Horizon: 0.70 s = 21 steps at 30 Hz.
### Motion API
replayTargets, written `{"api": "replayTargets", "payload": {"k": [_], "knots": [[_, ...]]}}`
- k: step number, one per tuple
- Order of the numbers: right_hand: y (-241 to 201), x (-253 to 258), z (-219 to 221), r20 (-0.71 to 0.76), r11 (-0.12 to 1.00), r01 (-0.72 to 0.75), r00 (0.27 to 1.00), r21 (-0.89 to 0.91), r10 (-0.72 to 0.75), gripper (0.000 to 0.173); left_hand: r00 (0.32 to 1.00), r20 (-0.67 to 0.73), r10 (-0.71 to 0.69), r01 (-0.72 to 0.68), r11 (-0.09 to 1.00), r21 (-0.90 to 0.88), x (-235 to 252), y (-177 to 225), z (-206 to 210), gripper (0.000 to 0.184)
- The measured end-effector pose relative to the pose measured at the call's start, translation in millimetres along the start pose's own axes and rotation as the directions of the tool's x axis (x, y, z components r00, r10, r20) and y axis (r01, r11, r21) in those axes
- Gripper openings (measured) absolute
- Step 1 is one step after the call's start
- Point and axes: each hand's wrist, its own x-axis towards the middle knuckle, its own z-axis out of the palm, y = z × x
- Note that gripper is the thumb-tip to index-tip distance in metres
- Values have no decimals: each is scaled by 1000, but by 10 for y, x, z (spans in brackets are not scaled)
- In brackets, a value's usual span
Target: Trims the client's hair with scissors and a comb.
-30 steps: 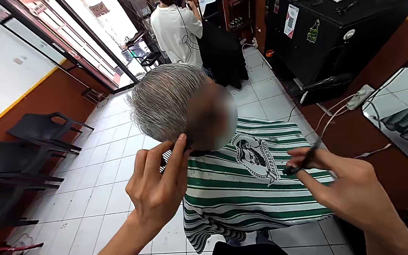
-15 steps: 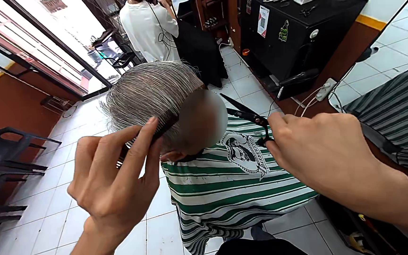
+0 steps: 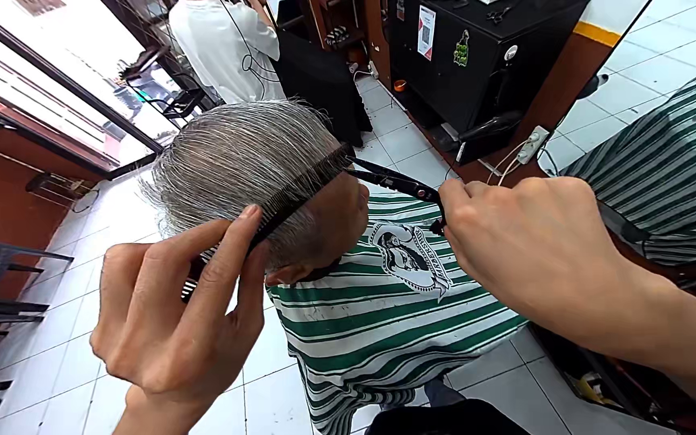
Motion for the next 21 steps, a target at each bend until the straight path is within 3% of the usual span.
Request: {"api": "replayTargets", "payload": {"k": [1,5,9,14,21], "knots": [[-17,17,-1,-8,1000,13,1000,26,-12,52,1000,-1,-2,2,1000,-3,-2,-3,0,29],[124,-72,31,112,980,-104,986,-170,124,22,1000,-1,-7,7,1000,3,4,2,-6,29],[174,-159,98,108,972,-122,983,-202,146,18,1000,1,-10,10,1000,4,-1,10,-11,28],[235,-195,152,-34,943,-110,994,-313,105,19,1000,-5,-16,16,1000,5,-12,3,-14,29],[159,-111,119,-54,942,-96,995,-321,83,11,1000,-6,-24,24,1000,3,-24,1,-14,30]]}}
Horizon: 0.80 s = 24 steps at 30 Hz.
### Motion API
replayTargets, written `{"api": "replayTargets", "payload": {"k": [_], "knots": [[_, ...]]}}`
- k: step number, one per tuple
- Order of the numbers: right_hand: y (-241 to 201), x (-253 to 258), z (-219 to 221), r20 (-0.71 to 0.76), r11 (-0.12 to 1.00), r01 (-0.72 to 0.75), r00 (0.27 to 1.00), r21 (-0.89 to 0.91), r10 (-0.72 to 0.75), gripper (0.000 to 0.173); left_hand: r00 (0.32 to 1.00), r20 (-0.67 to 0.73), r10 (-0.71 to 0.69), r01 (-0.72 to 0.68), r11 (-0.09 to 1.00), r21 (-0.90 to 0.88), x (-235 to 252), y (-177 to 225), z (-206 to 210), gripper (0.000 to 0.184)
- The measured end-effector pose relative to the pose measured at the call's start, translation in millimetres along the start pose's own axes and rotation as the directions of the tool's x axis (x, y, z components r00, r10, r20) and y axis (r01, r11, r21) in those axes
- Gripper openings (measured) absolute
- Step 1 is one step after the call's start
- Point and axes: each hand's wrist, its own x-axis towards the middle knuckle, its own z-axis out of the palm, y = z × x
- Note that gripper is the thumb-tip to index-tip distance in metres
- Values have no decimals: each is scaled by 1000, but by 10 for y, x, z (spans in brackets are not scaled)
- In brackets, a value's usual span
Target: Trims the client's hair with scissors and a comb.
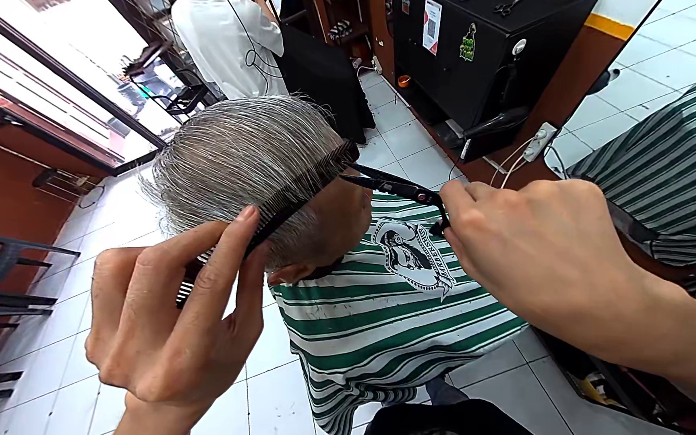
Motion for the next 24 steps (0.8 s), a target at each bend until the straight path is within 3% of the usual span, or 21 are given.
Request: {"api": "replayTargets", "payload": {"k": [3,5,8,9,15,19,20,23,24], "knots": [[-13,0,-3,8,1000,-7,1000,-8,7,6,1000,2,1,-1,1000,-4,0,1,-7,29],[-36,-14,-16,20,996,12,1000,93,-14,6,1000,3,3,-3,1000,-7,-1,0,-12,29],[-168,65,-93,-95,925,148,988,350,-122,57,1000,4,6,-6,1000,-8,-2,-12,-16,28],[-186,86,-95,-102,912,157,987,380,-127,65,1000,6,6,-6,1000,-8,-3,-14,-17,28],[-182,128,-88,-68,926,139,990,352,-122,57,1000,3,0,0,1000,-1,7,-11,-18,28],[-198,125,-87,-78,925,130,991,356,-110,74,1000,11,4,-4,1000,7,6,-17,-21,29],[-185,104,-99,-58,928,120,993,354,-106,66,1000,9,5,-5,1000,5,6,-15,-21,30],[-111,-87,-59,2,976,21,1000,216,-22,11,1000,14,6,-6,1000,-12,-19,-3,-59,30],[-80,-180,28,-37,988,26,999,150,-21,4,1000,15,2,-2,1000,-21,-43,-9,-100,29]]}}
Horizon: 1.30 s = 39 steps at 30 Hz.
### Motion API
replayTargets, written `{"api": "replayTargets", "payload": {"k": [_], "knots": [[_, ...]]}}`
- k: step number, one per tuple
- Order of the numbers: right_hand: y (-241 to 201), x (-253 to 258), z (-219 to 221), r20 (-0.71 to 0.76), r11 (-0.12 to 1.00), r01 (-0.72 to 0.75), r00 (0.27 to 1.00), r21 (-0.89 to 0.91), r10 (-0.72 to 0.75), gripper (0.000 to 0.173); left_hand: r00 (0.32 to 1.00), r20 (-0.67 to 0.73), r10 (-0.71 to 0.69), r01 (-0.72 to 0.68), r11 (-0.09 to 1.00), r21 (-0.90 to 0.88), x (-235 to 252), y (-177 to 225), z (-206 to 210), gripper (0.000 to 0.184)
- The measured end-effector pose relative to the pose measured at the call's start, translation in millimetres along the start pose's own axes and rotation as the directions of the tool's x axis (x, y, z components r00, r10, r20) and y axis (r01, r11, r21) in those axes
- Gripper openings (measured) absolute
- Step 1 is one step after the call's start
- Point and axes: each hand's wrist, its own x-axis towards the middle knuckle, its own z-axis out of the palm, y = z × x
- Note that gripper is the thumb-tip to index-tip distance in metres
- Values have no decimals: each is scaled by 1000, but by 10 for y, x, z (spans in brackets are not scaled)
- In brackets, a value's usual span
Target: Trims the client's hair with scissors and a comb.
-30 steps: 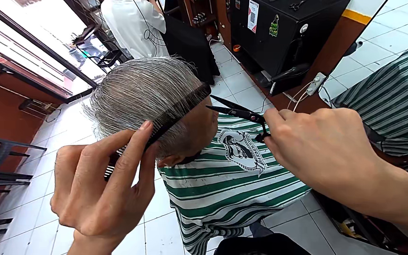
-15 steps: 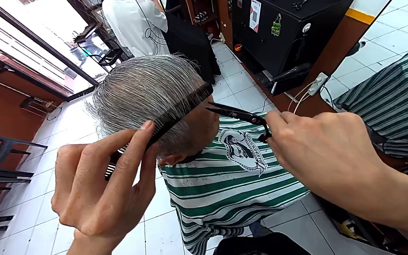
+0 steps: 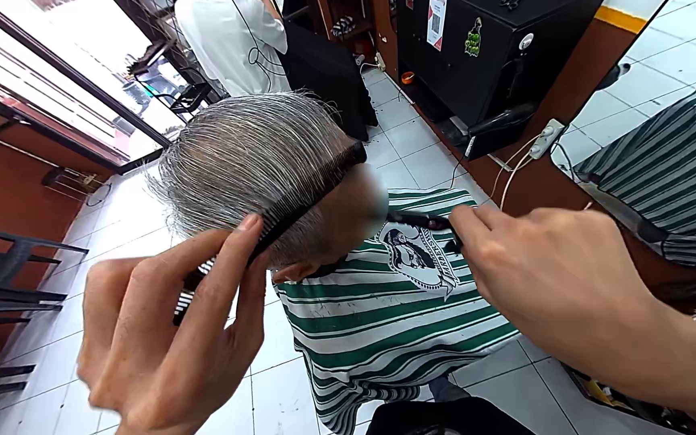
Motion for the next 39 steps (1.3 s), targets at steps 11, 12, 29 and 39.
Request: {"api": "replayTargets", "payload": {"k": [11,12,29,39], "knots": [[127,-646,531,-131,938,119,988,327,-80,10,877,455,-154,334,876,-348,825,-869,-183,28],[132,-699,571,-140,926,119,988,359,-73,11,857,496,-141,348,868,-355,829,-858,-218,26],[150,-837,869,-91,393,116,993,912,-80,27,862,481,-161,369,850,-376,252,-200,-322,28],[-227,27,855,-57,-413,-224,821,883,-568,20,869,407,-281,434,828,-356,-732,-50,-694,34]]}}
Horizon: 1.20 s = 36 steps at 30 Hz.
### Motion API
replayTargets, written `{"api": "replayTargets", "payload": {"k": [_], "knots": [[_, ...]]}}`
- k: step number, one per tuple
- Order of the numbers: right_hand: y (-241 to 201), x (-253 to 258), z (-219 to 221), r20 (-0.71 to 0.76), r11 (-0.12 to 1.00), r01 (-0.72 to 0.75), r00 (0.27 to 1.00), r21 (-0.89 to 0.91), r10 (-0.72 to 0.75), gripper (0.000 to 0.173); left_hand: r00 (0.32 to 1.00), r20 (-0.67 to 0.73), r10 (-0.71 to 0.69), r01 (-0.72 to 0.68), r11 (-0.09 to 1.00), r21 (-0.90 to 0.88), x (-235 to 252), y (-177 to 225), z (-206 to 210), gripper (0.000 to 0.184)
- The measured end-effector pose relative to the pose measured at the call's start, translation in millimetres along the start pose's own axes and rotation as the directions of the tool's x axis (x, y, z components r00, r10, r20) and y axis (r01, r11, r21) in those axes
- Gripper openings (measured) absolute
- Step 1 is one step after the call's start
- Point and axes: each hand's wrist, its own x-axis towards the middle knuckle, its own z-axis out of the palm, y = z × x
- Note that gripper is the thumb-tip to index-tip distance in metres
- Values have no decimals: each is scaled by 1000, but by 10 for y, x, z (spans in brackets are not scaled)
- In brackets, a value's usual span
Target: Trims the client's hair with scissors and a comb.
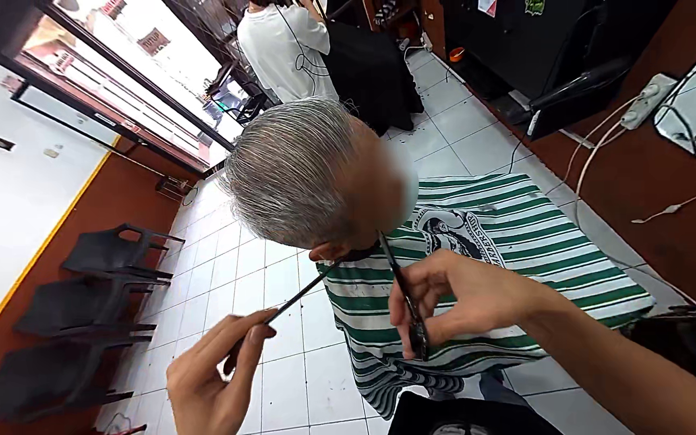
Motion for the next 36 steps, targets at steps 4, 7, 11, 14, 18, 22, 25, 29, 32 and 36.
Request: {"api": "replayTargets", "payload": {"k": [4,7,11,14,18,22,25,29,32,36], "knots": [[-6,77,-116,106,994,-19,994,111,7,19,992,1,-125,125,992,-34,-408,-64,-95,32],[-50,-53,-295,177,994,-63,983,89,46,24,979,13,-201,202,979,-42,-655,-71,-145,31],[-199,-151,-630,250,987,-159,955,-18,159,35,963,-11,-268,267,960,-81,-881,-55,-148,34],[-333,-44,-818,313,980,-182,929,-78,197,32,953,-22,-301,297,948,-112,-964,-37,-117,33],[-369,87,-911,341,977,-187,916,-104,212,28,942,-40,-332,326,939,-110,-1036,35,-88,33],[-359,134,-948,359,976,-190,908,-105,216,29,933,-56,-355,347,931,-113,-1103,95,-62,34],[-363,158,-972,369,977,-179,906,-115,209,27,927,-63,-371,362,924,-121,-1148,116,-38,33],[-385,192,-989,378,977,-178,902,-117,210,25,921,-63,-384,375,919,-124,-1166,122,-7,33],[-395,191,-989,371,973,-204,900,-103,228,25,917,-57,-395,386,914,-126,-1172,115,27,33],[-365,111,-977,379,970,-202,894,-136,240,24,919,-42,-393,384,913,-141,-1165,80,45,33]]}}
